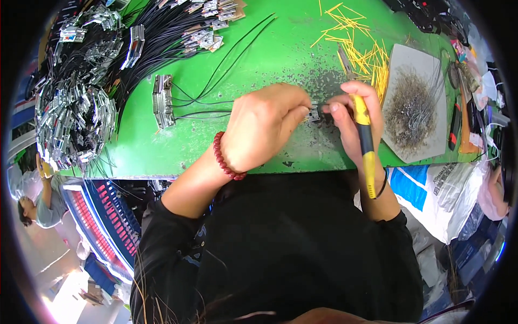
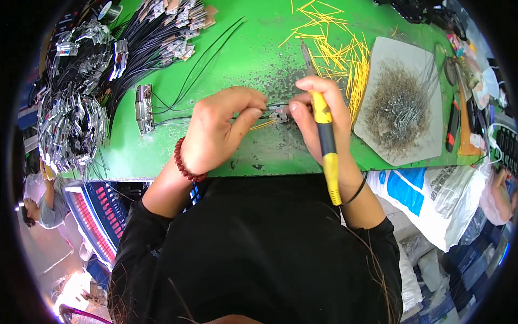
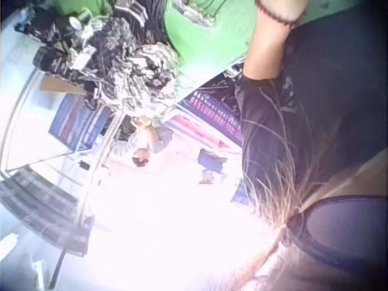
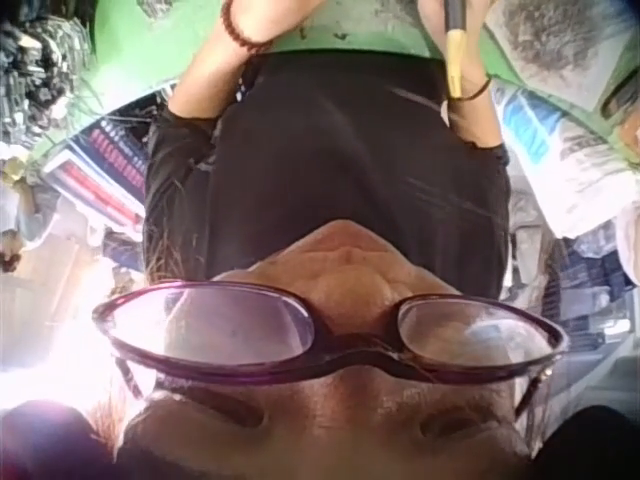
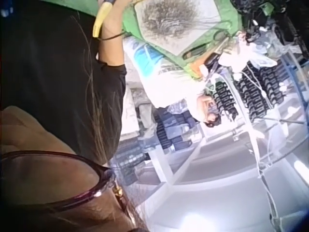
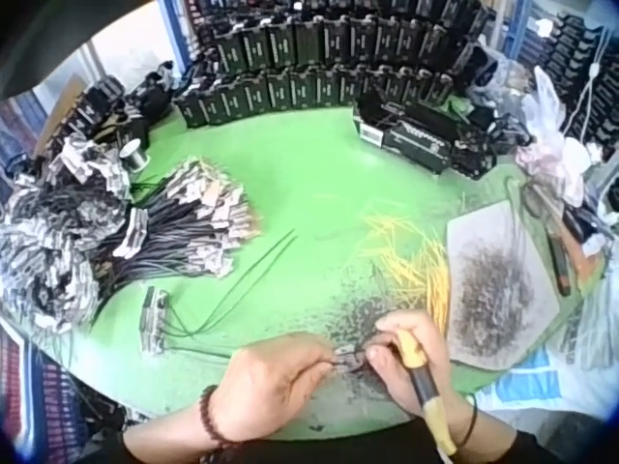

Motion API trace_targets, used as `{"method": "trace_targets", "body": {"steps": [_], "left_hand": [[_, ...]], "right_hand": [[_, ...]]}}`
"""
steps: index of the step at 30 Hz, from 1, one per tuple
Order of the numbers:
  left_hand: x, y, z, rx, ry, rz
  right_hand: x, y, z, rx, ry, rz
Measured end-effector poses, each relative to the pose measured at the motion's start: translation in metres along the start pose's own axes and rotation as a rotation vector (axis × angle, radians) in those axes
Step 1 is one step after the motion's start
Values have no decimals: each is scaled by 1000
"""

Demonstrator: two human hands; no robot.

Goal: The person solders wires to a circuit board, trims the wire ends with a utility knife, and then installs the assembly into a toy car shell before placing it in a crate.

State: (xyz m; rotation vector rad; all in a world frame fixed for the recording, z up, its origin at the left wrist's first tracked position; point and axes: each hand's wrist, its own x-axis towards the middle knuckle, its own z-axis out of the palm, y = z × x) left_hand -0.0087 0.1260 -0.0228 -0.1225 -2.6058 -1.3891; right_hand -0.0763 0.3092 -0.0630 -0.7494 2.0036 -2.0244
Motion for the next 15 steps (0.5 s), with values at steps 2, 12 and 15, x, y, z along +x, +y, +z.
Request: {"method": "trace_targets", "body": {"steps": [2,12,15], "left_hand": [[0,-2,7,-62,46,103],[-8,-5,16,222,56,14],[-8,-4,21,179,74,23]], "right_hand": [[0,4,3,-47,-23,-9],[-8,-3,-1,-300,-92,-264],[-13,2,3,-154,17,-193]]}}
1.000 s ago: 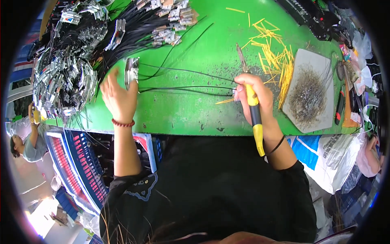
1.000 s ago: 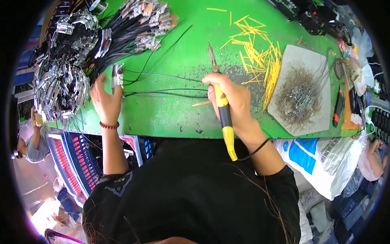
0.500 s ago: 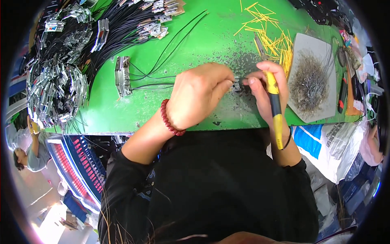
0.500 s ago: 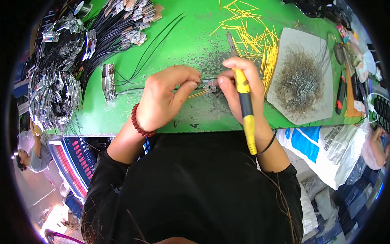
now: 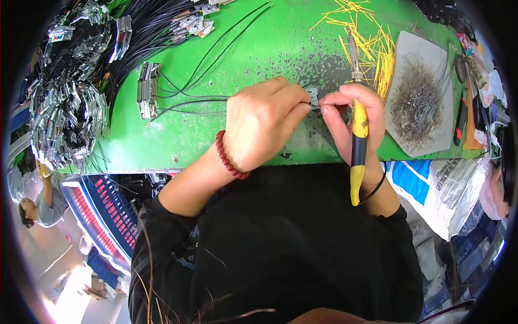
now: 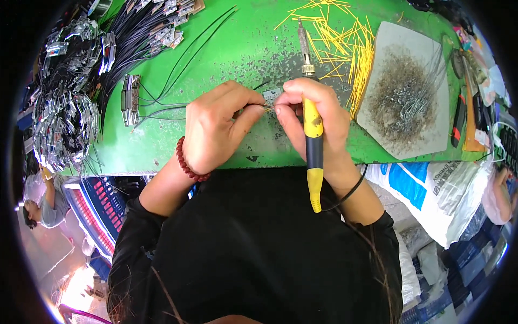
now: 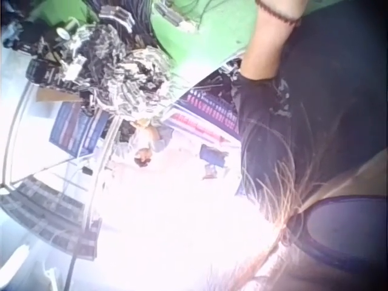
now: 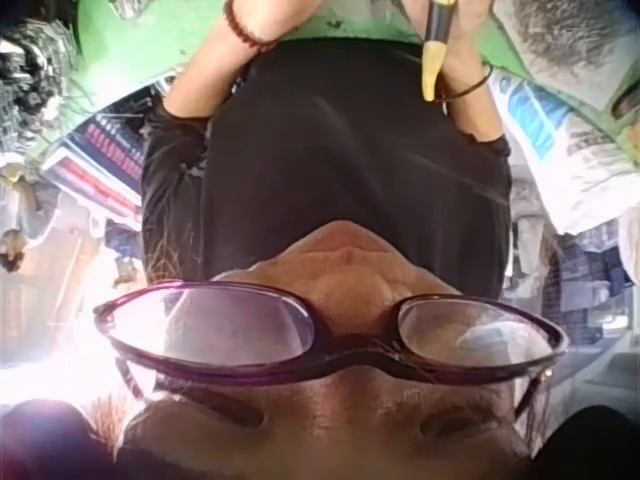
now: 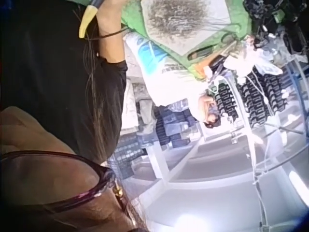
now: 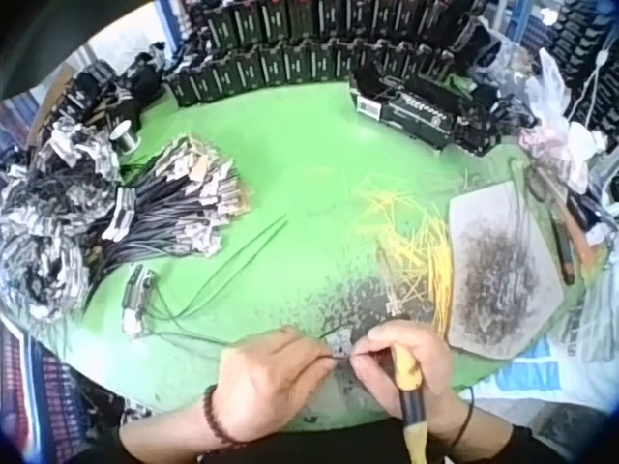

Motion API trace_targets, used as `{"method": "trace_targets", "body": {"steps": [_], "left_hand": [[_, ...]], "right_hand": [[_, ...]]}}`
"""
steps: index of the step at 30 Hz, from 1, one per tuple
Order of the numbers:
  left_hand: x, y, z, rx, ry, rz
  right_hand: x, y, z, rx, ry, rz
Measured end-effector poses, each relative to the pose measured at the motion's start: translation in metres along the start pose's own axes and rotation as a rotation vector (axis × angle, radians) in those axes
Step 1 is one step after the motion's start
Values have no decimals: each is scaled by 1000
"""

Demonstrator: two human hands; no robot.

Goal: The person solders wires to a circuit board, trims the wire ends with a utility knife, and then installs the assembly into a toy car shell before placing it in a crate.

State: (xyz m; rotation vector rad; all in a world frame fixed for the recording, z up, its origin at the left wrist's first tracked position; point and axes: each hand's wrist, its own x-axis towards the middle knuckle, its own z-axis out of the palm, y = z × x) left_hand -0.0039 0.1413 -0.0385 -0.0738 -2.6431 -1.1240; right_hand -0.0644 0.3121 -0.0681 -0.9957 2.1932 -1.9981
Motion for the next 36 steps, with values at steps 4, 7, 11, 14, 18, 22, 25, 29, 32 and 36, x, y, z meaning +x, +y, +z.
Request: {"method": "trace_targets", "body": {"steps": [4,7,11,14,18,22,25,29,32,36], "left_hand": [[-2,1,5,-87,3,-19],[-4,1,9,-147,20,-54],[-5,3,12,-176,20,-62],[-6,4,13,-223,26,-93],[-8,3,15,-227,60,-22],[-10,5,15,-213,33,-31],[-13,-2,18,-130,80,6],[-9,-1,25,41,32,62],[-6,-3,34,99,50,102],[-3,-6,39,137,55,115]], "right_hand": [[-7,2,-3,-35,-20,-43],[-11,4,-7,-23,-12,-45],[-11,4,-5,-62,14,-62],[-12,3,-1,-11,35,-66],[-11,-2,5,149,96,83],[-10,-1,0,109,40,73],[-12,2,-9,166,121,104],[-22,-9,-42,68,39,299],[-33,-1,-60,-8,116,231],[-48,-1,-88,41,342,204]]}}
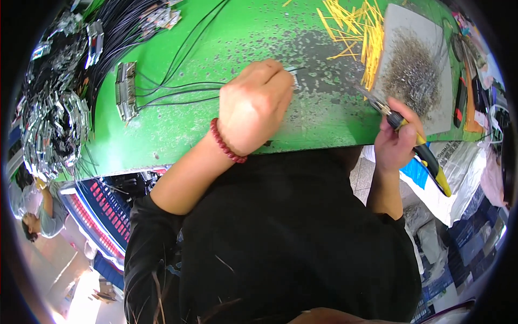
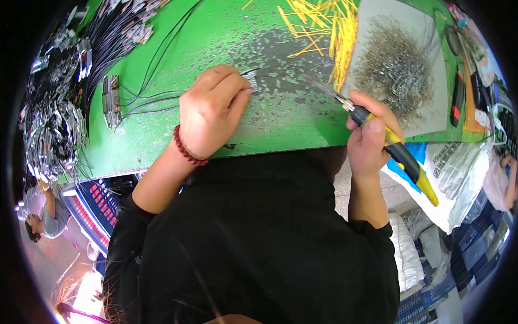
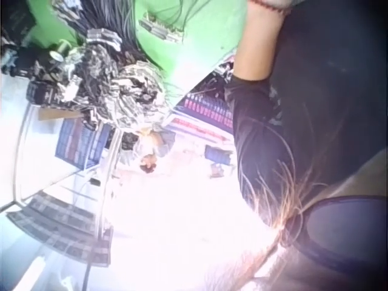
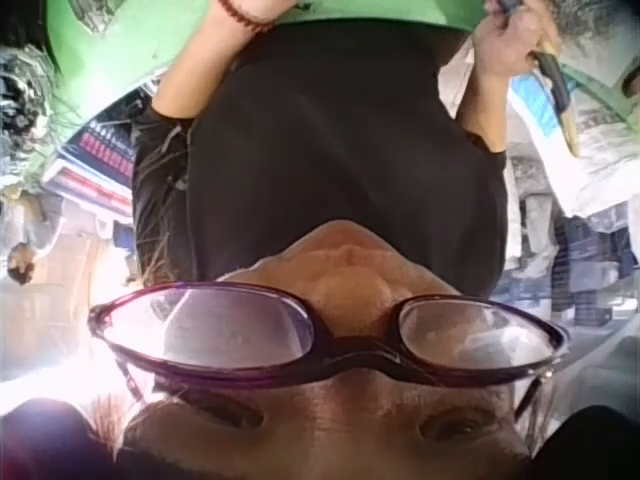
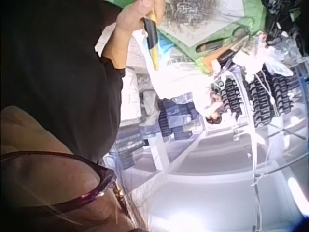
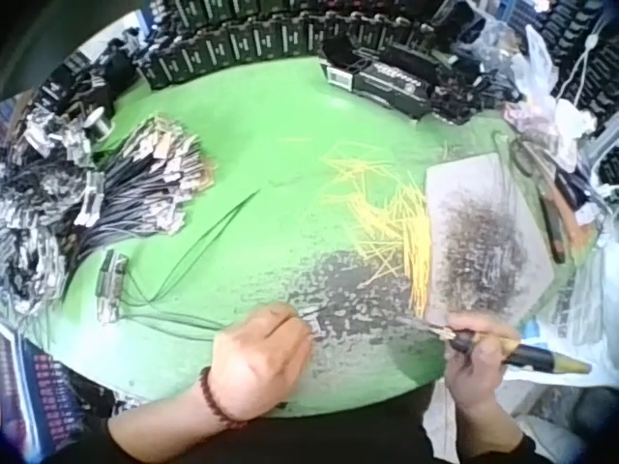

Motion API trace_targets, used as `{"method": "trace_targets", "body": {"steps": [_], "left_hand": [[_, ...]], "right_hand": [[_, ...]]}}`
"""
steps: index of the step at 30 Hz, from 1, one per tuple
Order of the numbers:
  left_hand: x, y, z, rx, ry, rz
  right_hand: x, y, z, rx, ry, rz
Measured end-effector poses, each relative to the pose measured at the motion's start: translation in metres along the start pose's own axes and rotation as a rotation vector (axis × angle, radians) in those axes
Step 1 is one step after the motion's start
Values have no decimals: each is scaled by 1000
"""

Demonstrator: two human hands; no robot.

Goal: The person solders wires to a circuit board, trims the wire ends with a utility knife, and then installs the assembly into a toy car shell before placing it in a crate.

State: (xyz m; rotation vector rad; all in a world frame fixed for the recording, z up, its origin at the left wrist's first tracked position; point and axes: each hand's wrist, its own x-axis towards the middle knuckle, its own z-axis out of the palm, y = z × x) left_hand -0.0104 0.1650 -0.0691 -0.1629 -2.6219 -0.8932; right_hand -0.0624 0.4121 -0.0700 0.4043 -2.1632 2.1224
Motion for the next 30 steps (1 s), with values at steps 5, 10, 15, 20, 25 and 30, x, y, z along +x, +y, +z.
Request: {"method": "trace_targets", "body": {"steps": [5,10,15,20,25,30], "left_hand": [[2,-4,1,-37,-21,44],[2,-1,0,-58,-25,-37],[2,2,2,-82,-40,-72],[1,2,1,-101,-40,-94],[2,2,-2,-110,-52,-116],[2,-1,-2,-166,-65,-141]], "right_hand": [[4,-6,-53,178,102,-6],[6,2,-103,81,252,-76],[10,8,-102,-168,411,-134],[17,12,-98,-203,457,-39],[15,14,-100,-153,457,-107],[14,8,-96,-159,429,-144]]}}
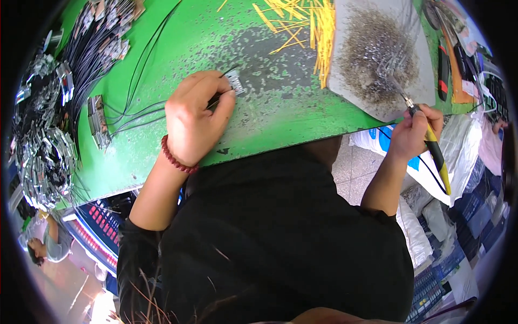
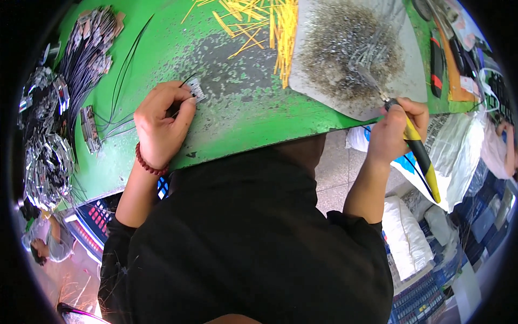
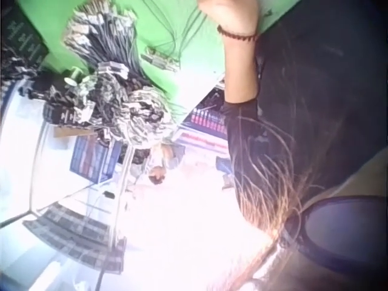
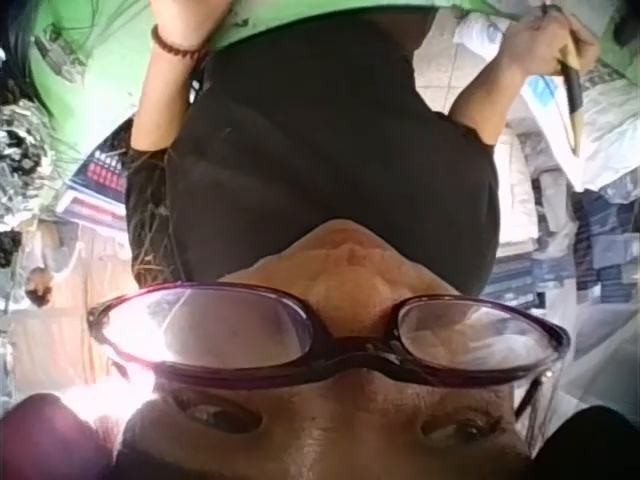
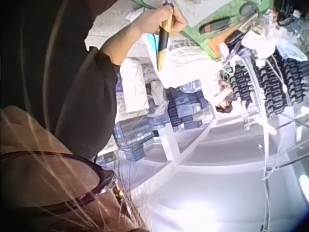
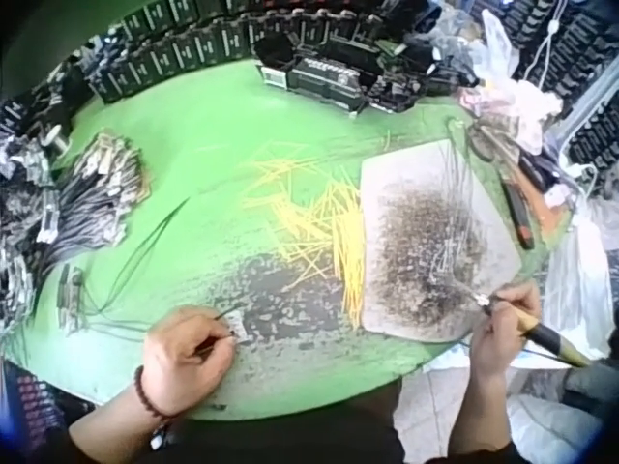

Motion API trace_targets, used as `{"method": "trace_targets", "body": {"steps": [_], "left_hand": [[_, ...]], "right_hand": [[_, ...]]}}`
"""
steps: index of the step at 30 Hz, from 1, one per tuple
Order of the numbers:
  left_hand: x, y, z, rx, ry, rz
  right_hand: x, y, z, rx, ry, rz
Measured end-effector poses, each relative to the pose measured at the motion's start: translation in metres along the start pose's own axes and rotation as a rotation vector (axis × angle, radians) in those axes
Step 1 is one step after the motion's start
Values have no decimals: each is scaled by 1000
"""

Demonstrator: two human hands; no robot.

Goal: The person solders wires to a circuit board, trims the wire ends with a utility knife, and then installs the assembly into a toy car shell before placing it in a crate.

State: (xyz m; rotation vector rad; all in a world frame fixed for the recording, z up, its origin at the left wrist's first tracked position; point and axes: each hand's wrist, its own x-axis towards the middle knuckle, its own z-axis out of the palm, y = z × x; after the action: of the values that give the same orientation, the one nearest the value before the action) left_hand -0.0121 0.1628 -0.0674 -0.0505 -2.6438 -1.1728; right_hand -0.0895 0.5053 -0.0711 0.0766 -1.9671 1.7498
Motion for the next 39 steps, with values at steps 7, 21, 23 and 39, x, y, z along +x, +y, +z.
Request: {"method": "trace_targets", "body": {"steps": [7,21,23,39], "left_hand": [[-6,-3,1,13,32,-14],[-3,-10,7,82,120,110],[-3,-10,8,94,130,104],[0,-9,8,90,126,95]], "right_hand": [[5,5,5,-13,31,13],[-53,-29,100,332,-498,85],[-56,-30,108,340,-553,151],[-69,-16,117,214,-625,159]]}}
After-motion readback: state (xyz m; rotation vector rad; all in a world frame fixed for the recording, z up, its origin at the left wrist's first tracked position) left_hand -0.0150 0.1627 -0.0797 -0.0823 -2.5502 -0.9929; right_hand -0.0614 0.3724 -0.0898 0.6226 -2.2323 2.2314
